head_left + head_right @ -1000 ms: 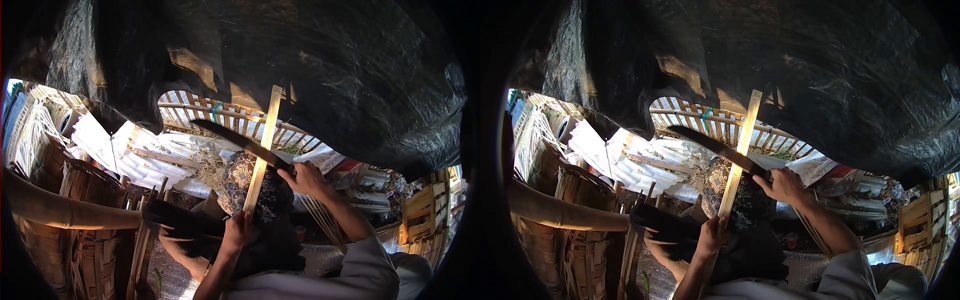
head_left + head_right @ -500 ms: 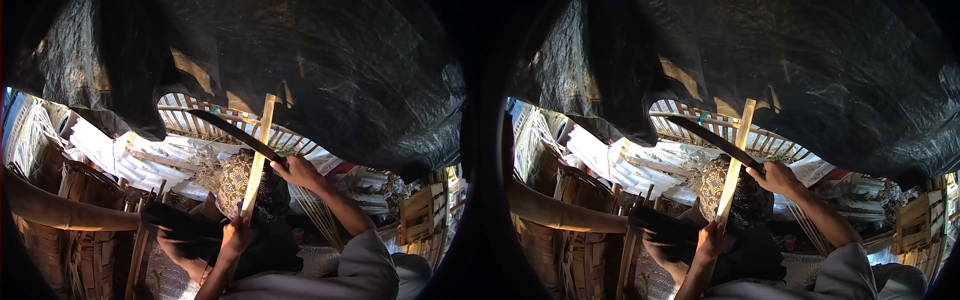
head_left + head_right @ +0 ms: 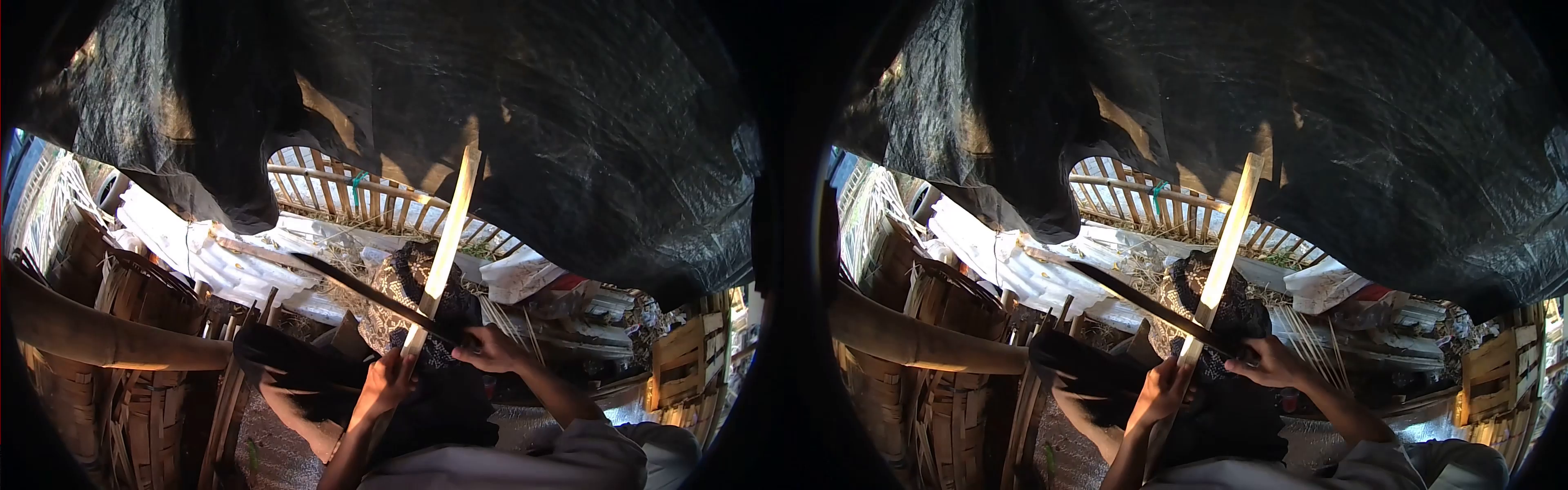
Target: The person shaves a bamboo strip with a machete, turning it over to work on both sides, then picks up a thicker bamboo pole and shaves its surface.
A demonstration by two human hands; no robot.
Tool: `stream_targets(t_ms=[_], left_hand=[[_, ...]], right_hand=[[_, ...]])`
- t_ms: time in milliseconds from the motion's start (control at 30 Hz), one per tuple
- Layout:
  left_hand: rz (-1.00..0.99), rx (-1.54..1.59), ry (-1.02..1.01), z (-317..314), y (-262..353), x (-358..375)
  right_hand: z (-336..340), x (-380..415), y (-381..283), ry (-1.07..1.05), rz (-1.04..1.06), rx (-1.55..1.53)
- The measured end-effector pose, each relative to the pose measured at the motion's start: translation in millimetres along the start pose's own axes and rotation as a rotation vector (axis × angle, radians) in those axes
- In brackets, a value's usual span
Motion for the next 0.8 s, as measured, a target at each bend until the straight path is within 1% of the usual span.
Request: stream_targets(t_ms=[33,67,100,167,200,267,300,367,400,433,500,533,567,633,667,733,767,800], left_hand=[[-0.001,-0.036,-0.005,2.2,0.8,-1.6],[-0.022,-0.062,-0.049,3.8,1.9,-4.4],[-0.024,-0.059,-0.048,5.7,-3.0,-8.6],[-0.045,0.054,-0.132,2.5,-12.8,-16.3],[-0.043,0.061,-0.134,2.9,-12.4,-16.7],[-0.051,0.087,-0.202,-0.3,-8.0,-14.7],[-0.037,0.093,-0.208,-1.1,-6.6,-13.7],[-0.028,0.122,-0.255,-3.7,-2.4,-13.2],[-0.046,0.090,-0.278,-3.9,-2.8,-12.7],[-0.031,0.098,-0.283,-3.2,-7.8,-12.7],[0.015,0.260,-0.356,-6.3,-17.5,-13.0],[0.059,0.280,-0.358,-7.2,-17.0,-9.4],[0.064,0.287,-0.356,-8.2,-18.8,-7.8],[0.169,0.302,-0.343,-8.2,-25.1,-5.8],[0.168,0.300,-0.341,-8.9,-25.7,-5.2],[0.130,0.371,-0.301,-10.5,-24.1,-5.9],[0.123,0.366,-0.301,-10.5,-22.4,-5.2],[0.107,0.361,-0.298,-10.1,-18.0,-4.1]], right_hand=[[-6.4,5.5,6.5,-0.035,0.010,-0.166],[-19.5,14.7,23.0,-0.112,-0.169,-0.369],[-22.2,21.5,17.1,-0.070,-0.067,-0.360],[-23.2,32.6,4.1,0.013,-0.201,-0.395],[-25.7,34.9,6.8,0.011,-0.207,-0.390],[-23.8,44.4,17.4,0.184,-0.239,-0.449],[-22.8,48.0,19.2,0.180,-0.255,-0.451],[-8.8,49.5,12.9,0.251,-0.135,-0.179],[-7.6,52.4,13.0,0.236,-0.197,-0.106],[-11.1,55.8,15.6,0.228,-0.212,-0.107],[-14.6,55.8,13.9,0.262,-0.024,0.061],[-21.0,57.1,23.0,0.200,-0.122,0.041],[-22.0,56.2,22.0,0.193,-0.126,0.042],[-25.0,49.6,18.7,0.177,-0.200,0.239],[-27.7,48.2,17.9,0.177,-0.198,0.237],[-26.7,47.5,12.1,0.316,-0.129,0.423],[-27.8,46.9,11.5,0.323,-0.125,0.423],[-28.1,46.8,12.9,0.326,-0.162,0.423]])
Point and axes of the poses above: each hand's wrist, its own x-axis away from the middle knuckle, its own z-axis out of the back of the hand, y = z × x, the point moved 5 cm from there along -x, towards the middle knuckle, and after that the axes turned 1 degree about -y, right-handed, at the moved point
